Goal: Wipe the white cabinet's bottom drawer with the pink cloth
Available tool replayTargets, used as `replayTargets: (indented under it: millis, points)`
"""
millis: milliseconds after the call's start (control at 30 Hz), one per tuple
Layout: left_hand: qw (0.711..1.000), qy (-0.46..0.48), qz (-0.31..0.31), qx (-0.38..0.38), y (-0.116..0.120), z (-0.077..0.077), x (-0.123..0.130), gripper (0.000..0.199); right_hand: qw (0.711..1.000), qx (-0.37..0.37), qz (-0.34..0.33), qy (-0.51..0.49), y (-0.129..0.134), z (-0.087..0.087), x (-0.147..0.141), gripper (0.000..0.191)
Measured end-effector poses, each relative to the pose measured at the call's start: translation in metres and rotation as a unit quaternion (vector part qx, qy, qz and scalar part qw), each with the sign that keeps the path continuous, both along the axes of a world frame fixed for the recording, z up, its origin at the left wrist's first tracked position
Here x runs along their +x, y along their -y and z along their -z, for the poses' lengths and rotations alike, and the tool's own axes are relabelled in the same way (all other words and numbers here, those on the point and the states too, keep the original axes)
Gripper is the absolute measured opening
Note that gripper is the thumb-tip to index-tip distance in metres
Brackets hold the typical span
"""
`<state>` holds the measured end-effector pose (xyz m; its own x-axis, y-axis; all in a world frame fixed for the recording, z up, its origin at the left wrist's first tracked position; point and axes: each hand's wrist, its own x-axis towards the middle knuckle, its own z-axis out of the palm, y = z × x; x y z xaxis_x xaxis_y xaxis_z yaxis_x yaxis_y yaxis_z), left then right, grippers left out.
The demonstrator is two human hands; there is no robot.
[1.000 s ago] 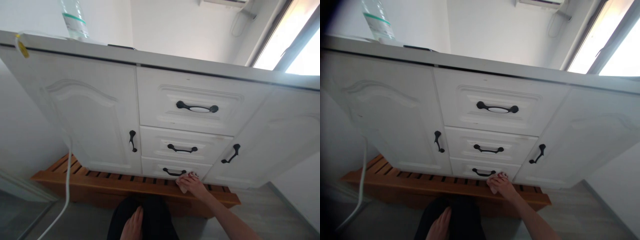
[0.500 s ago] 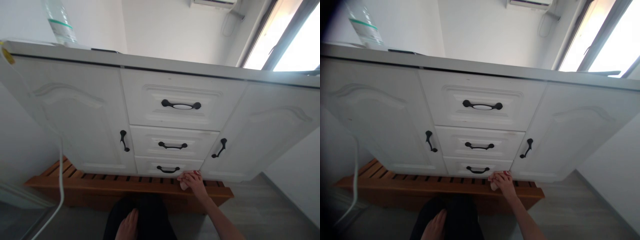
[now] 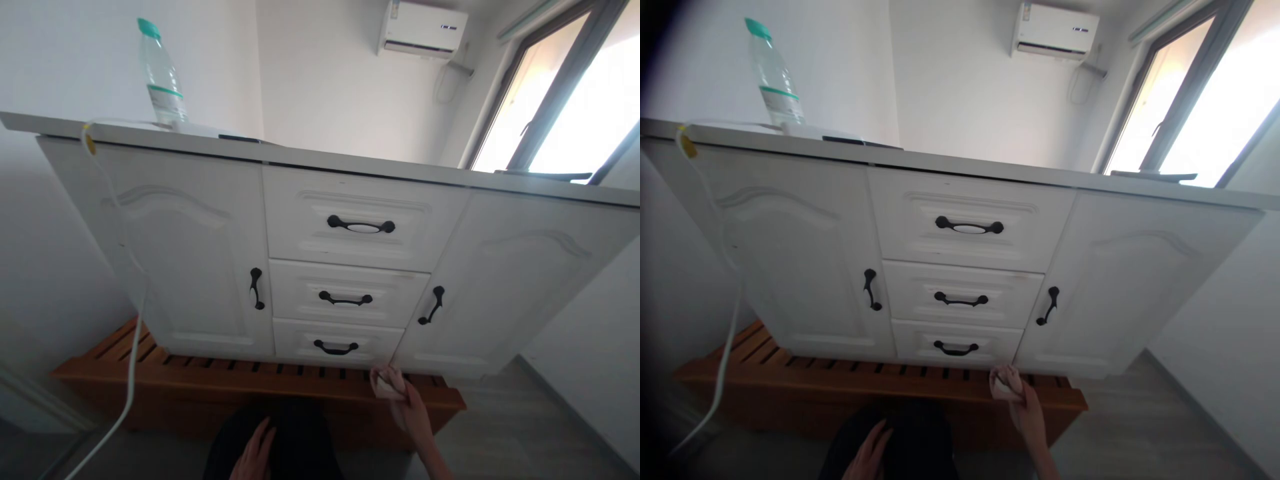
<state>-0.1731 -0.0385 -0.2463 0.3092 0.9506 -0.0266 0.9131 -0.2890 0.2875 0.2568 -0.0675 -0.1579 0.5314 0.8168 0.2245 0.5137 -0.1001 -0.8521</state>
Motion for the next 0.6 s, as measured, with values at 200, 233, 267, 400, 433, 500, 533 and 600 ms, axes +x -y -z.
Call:
replayTargets:
  millis: [200, 233, 267, 400, 433, 500, 533, 600]
  points:
    - [0.962, 0.270, 0.029, 0.020, 0.014, -0.057, 0.060, 0.050, 0.944, -0.004, 0.025, -0.329, 0.049, -0.027, -0.045, 0.059]
    - [0.950, 0.308, 0.045, -0.008, 0.019, -0.075, 0.078, 0.046, 0.935, -0.011, 0.019, -0.353, 0.056, -0.033, -0.051, 0.061]
    - [0.935, 0.347, 0.052, -0.041, 0.023, -0.092, 0.096, 0.042, 0.933, -0.019, 0.013, -0.360, 0.062, -0.038, -0.056, 0.063]
    - [0.831, 0.512, 0.055, -0.209, 0.036, -0.151, 0.159, 0.042, 0.965, -0.042, 0.022, -0.259, 0.073, -0.052, -0.075, 0.065]
    - [0.799, 0.549, 0.049, -0.240, 0.037, -0.160, 0.170, 0.045, 0.972, -0.041, 0.020, -0.229, 0.074, -0.053, -0.080, 0.066]
    - [0.731, 0.615, 0.041, -0.291, 0.036, -0.172, 0.186, 0.055, 0.982, -0.029, 0.000, -0.189, 0.076, -0.051, -0.089, 0.068]
    - [0.702, 0.641, 0.041, -0.307, 0.035, -0.176, 0.190, 0.059, 0.985, -0.023, -0.017, -0.172, 0.076, -0.050, -0.092, 0.069]
    - [0.662, 0.674, 0.038, -0.327, 0.033, -0.181, 0.193, 0.063, 0.988, -0.017, -0.054, -0.143, 0.079, -0.051, -0.098, 0.067]
